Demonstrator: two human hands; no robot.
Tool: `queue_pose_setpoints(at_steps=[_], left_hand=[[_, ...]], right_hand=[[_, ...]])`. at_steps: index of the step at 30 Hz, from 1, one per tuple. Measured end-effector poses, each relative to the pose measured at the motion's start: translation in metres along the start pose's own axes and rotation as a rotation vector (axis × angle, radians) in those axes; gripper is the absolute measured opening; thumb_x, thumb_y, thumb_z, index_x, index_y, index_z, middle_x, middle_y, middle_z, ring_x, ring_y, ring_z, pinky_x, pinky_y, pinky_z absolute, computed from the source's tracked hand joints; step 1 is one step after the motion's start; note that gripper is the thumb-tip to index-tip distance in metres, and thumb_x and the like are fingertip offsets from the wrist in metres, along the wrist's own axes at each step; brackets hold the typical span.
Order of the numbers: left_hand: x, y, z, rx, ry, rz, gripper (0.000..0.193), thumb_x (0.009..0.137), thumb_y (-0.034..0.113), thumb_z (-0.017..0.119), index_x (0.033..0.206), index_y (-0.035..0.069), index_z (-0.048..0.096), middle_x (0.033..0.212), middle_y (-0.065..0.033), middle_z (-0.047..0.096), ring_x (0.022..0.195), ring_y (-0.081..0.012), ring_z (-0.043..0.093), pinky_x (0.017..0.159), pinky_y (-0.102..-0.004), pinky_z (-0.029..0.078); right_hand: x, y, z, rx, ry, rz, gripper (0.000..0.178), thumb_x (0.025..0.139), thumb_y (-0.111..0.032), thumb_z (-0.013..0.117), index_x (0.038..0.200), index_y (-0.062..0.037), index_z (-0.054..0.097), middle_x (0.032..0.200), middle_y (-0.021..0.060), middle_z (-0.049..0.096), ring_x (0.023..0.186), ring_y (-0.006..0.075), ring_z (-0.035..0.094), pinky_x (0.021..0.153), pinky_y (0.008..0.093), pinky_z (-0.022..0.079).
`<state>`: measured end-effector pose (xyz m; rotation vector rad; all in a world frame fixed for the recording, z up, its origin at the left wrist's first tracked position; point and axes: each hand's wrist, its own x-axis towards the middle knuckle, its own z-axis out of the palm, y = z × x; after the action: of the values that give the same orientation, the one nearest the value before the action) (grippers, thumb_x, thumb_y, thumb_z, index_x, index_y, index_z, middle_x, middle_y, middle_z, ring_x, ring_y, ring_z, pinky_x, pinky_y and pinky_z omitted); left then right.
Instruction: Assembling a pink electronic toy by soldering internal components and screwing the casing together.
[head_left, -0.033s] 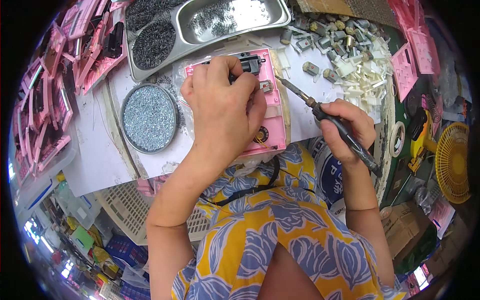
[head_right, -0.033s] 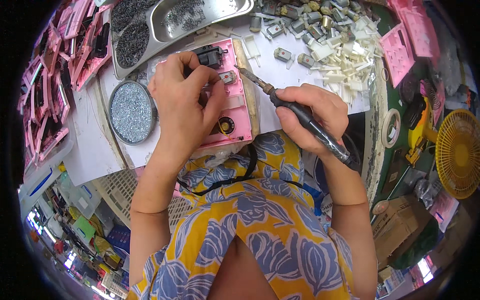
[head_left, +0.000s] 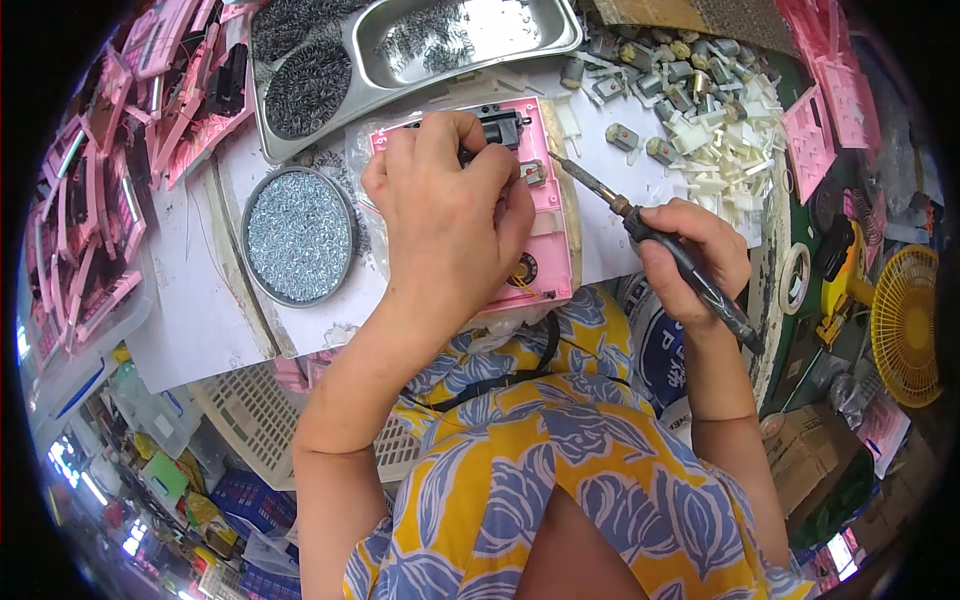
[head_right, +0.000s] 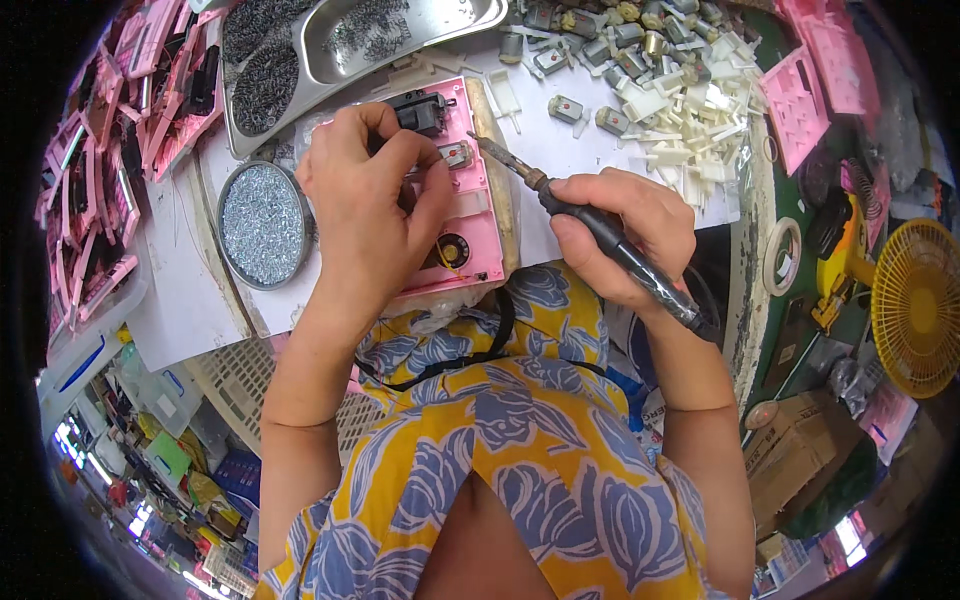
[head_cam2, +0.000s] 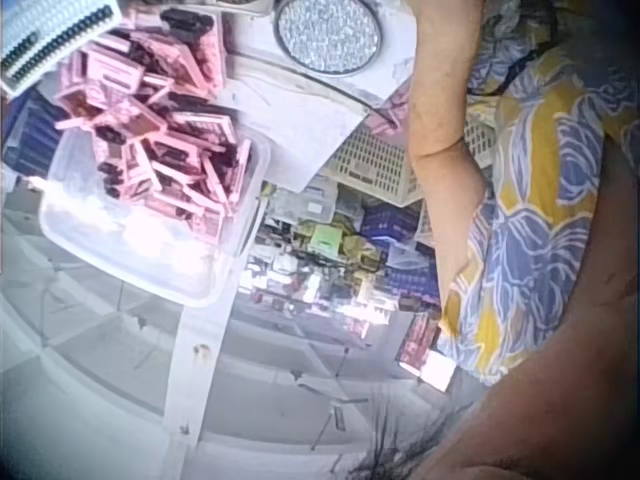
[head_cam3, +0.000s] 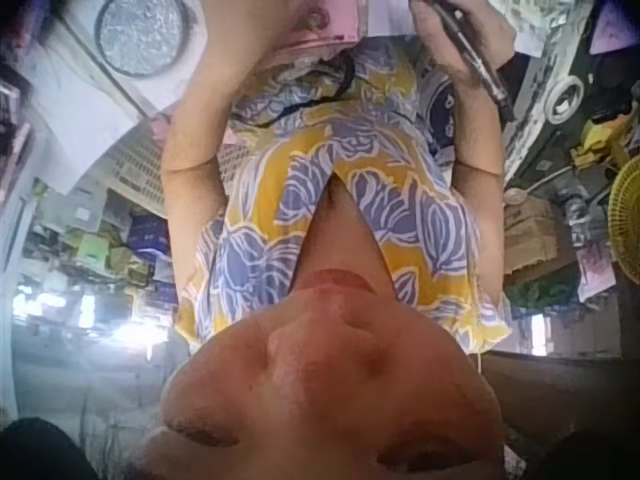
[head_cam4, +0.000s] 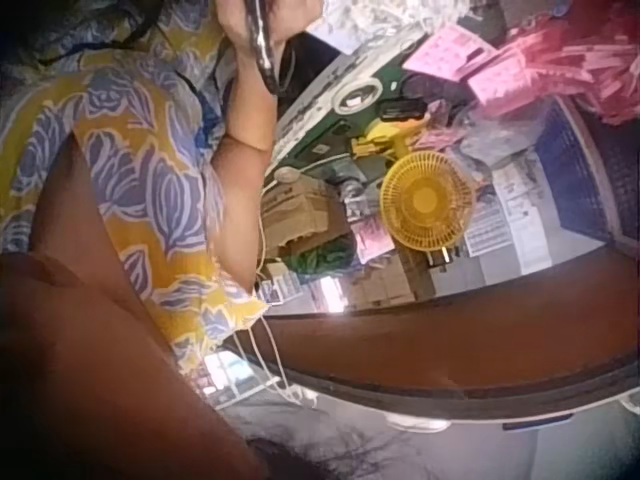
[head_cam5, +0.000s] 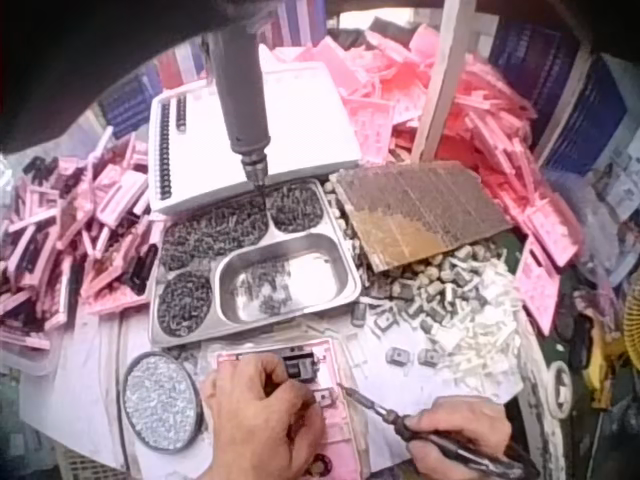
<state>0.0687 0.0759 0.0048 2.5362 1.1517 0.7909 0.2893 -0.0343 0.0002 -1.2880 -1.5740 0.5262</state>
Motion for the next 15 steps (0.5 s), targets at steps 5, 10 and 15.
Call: queue_pose_setpoints(at_steps=[5,10,15], left_hand=[[0.001,0.0016,0.001,0.021,0.006,-0.013,0.011,0.072,0.017,0.075,0.08,0.012,0.07,0.097,-0.0053,0.053,0.093,-0.0272,0.052,0.082,-0.0425,0.035],[0.0019,0.0027,0.0013,0.054,-0.009,-0.02,0.011,0.072,0.018,0.074,0.08,0.012,0.07,0.097,-0.0053,0.053,0.093,-0.0275,0.052,0.082,-0.0427,0.034],[0.002,0.0028,0.0012,0.054,-0.004,-0.017,0.011,0.072,0.019,0.074,0.08,0.012,0.07,0.096,-0.0052,0.052,0.093,-0.0275,0.051,0.082,-0.0427,0.034]], right_hand=[[-0.0017,0.0019,0.0043,0.004,-0.004,-0.009,0.025,0.08,-0.007,0.078,0.103,0.0003,0.071,0.068,0.0079,0.065,0.053,0.0158,0.058,0.05,0.0276,0.043],[-0.0024,0.0029,0.0054,-0.021,-0.013,-0.008,0.025,0.08,-0.007,0.079,0.102,0.0002,0.071,0.066,0.0073,0.063,0.052,0.0157,0.057,0.049,0.0278,0.042],[-0.0024,0.0044,0.0097,-0.003,-0.004,-0.014,0.026,0.079,-0.007,0.078,0.103,0.0005,0.071,0.065,0.0072,0.062,0.051,0.0161,0.056,0.049,0.028,0.042]])
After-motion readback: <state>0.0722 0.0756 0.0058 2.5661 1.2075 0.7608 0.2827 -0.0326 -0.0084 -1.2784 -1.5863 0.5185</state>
